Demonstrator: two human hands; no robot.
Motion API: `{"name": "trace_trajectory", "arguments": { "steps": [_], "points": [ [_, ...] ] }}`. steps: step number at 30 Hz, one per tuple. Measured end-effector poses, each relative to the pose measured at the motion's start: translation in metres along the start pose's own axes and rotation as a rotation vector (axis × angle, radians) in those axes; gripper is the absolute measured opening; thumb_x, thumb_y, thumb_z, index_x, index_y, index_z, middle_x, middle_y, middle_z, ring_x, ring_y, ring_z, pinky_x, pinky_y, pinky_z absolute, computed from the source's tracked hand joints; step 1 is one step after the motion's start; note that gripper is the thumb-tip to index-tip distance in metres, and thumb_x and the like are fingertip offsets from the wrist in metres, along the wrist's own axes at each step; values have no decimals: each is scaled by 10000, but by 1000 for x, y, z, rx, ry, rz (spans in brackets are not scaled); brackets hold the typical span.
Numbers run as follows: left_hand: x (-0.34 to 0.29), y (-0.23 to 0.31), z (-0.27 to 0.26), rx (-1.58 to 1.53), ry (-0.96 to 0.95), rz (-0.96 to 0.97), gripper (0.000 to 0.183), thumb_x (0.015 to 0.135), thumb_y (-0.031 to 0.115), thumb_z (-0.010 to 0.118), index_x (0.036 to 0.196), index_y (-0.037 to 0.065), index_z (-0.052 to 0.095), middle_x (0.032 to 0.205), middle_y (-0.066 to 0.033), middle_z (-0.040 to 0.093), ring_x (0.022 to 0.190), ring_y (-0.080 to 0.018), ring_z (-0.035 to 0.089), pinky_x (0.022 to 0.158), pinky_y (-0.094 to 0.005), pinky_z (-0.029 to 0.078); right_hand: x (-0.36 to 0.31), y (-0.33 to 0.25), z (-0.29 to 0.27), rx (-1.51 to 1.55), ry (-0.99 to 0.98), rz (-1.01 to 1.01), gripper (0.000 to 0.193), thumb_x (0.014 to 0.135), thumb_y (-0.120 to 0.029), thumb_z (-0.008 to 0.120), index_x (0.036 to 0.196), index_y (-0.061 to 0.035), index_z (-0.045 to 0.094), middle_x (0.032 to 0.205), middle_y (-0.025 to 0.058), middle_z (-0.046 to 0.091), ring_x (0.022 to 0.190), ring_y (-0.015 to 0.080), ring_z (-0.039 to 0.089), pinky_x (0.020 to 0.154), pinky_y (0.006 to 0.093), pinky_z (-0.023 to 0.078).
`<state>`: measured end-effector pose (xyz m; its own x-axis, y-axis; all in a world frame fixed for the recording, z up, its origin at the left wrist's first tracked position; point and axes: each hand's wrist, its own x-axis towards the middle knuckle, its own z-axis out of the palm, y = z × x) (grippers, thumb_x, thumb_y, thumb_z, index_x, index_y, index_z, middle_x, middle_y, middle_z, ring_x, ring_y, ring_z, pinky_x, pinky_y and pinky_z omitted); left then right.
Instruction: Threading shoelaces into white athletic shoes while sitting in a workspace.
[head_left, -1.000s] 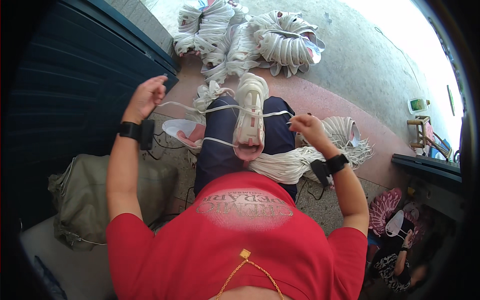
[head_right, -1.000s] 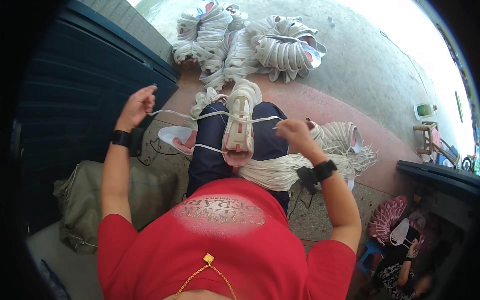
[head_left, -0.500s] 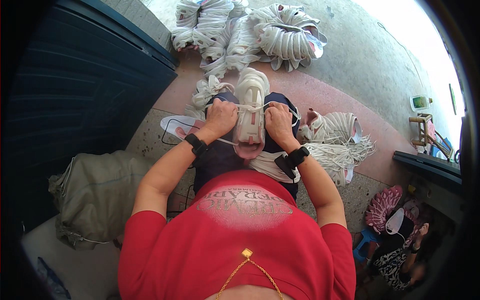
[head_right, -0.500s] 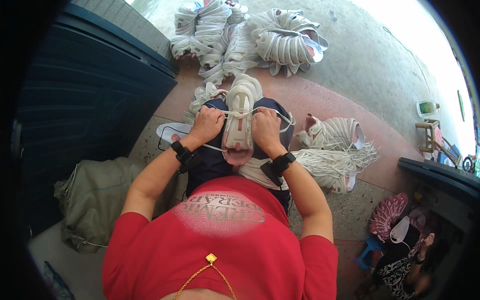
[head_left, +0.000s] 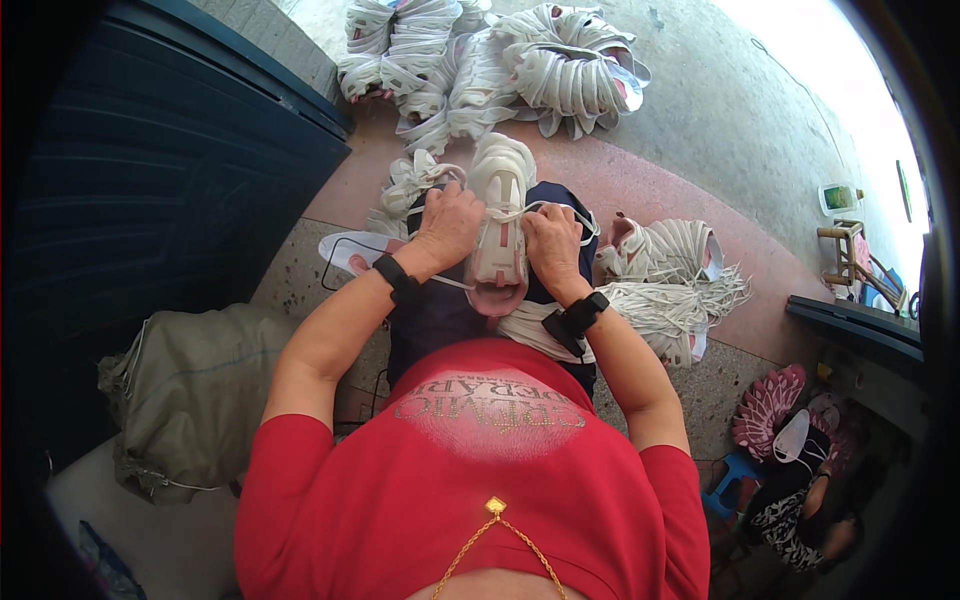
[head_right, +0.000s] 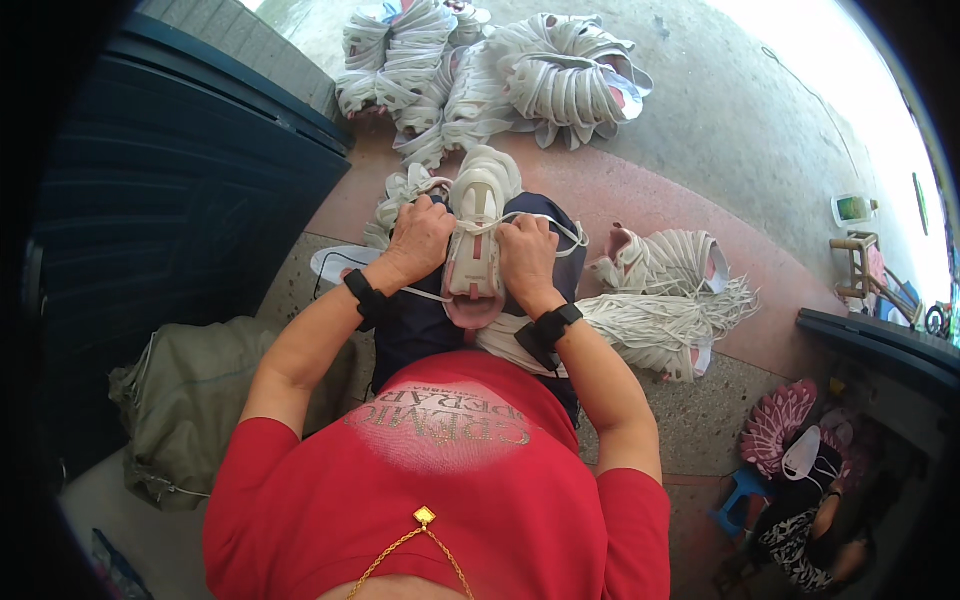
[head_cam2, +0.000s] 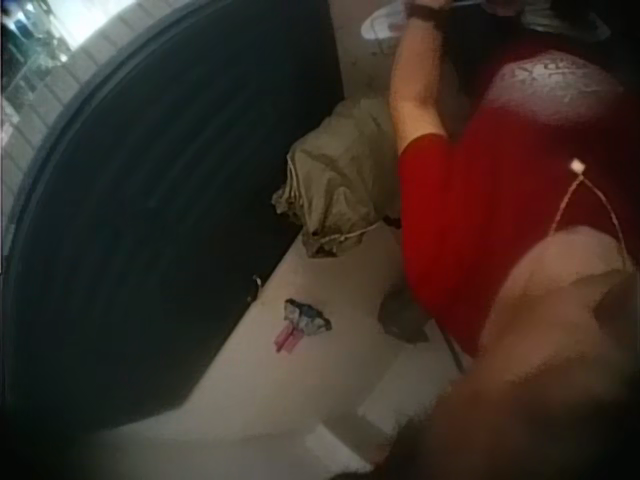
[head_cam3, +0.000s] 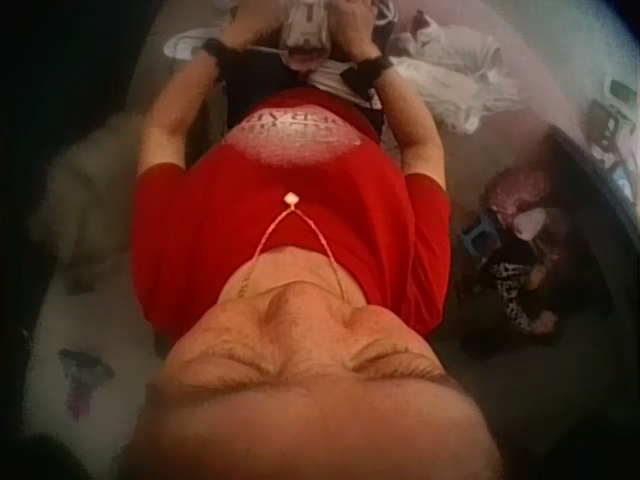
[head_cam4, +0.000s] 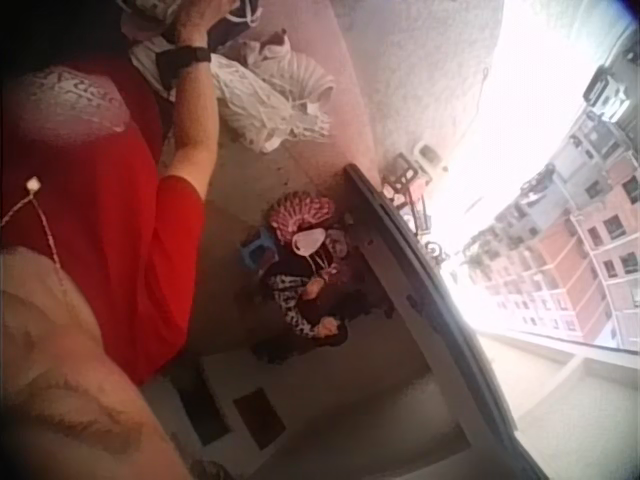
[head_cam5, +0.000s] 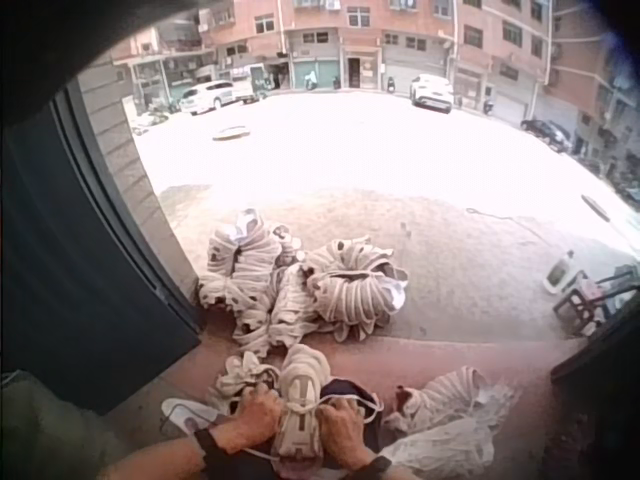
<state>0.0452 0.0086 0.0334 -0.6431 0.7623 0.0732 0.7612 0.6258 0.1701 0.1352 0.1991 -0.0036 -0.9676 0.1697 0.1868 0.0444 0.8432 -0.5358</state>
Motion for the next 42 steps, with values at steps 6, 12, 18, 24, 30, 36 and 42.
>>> {"name": "trace_trajectory", "arguments": {
  "steps": [6, 12, 18, 24, 30, 36, 42],
  "points": [
    [8, 6, -5, 116, -66, 61, 110, 778, 148, 632, 851, 91, 692, 904, -59, 640, 1003, -264, 564, 814, -440, 395, -1, -1, 3, 0, 6, 19, 119, 861, -183, 629, 873, -131, 735, 926, 52, 635, 963, 271, 568, 783, 439, 385],
    [13, 5, -3, 60, -177, -2, 88, 798, 140, 644, 840, 77, 689, 920, -78, 659, 1007, -282, 577, 817, -439, 434, -1, -1, 2, 20, -5, 25, 115, 858, -191, 642, 862, -122, 733, 902, 53, 646, 951, 271, 576, 780, 437, 387],
    [-7, 16, 5, -80, 98, -204, 175, 825, 259, 710, 862, 88, 712, 882, -55, 681, 965, -270, 576, 790, -429, 431, -4, 1, -9, -112, 14, -82, 153, 864, -253, 666, 891, -117, 731, 883, 56, 652, 915, 271, 581, 778, 430, 390],
    [-18, 29, 5, -89, -7, -262, 177, 830, 224, 697, 943, 90, 724, 962, -85, 685, 980, -306, 571, 833, -443, 453, 0, -14, -15, -305, -273, -128, 262, 839, -317, 655, 868, -66, 724, 936, 131, 663, 947, 295, 589, 803, 453, 421],
    [-8, 12, 9, -378, 96, -172, 207, 805, 179, 707, 964, 46, 718, 983, -118, 693, 990, -338, 587, 866, -430, 494, 2, 18, -8, 80, -223, -127, 191, 812, -178, 618, 869, -18, 706, 926, 160, 669, 959, 351, 604, 803, 488, 468],
    [41, 16, 5, -289, -157, -58, 230, 790, 222, 758, 912, 42, 685, 839, -123, 679, 924, -319, 611, 815, -423, 507, -10, 7, -2, 262, 0, -123, 191, 802, -114, 629, 966, -38, 690, 869, 135, 681, 884, 345, 618, 791, 438, 492],
    [55, -5, 5, -956, -255, -377, 202, 846, 125, 747, 954, 29, 606, 835, -63, 678, 767, -135, 619, 688, -283, 499, 11, -14, -22, -339, -222, -390, 170, 788, -111, 648, 952, -86, 683, 949, 65, 645, 961, 256, 595, 850, 386, 445]
  ]
}}
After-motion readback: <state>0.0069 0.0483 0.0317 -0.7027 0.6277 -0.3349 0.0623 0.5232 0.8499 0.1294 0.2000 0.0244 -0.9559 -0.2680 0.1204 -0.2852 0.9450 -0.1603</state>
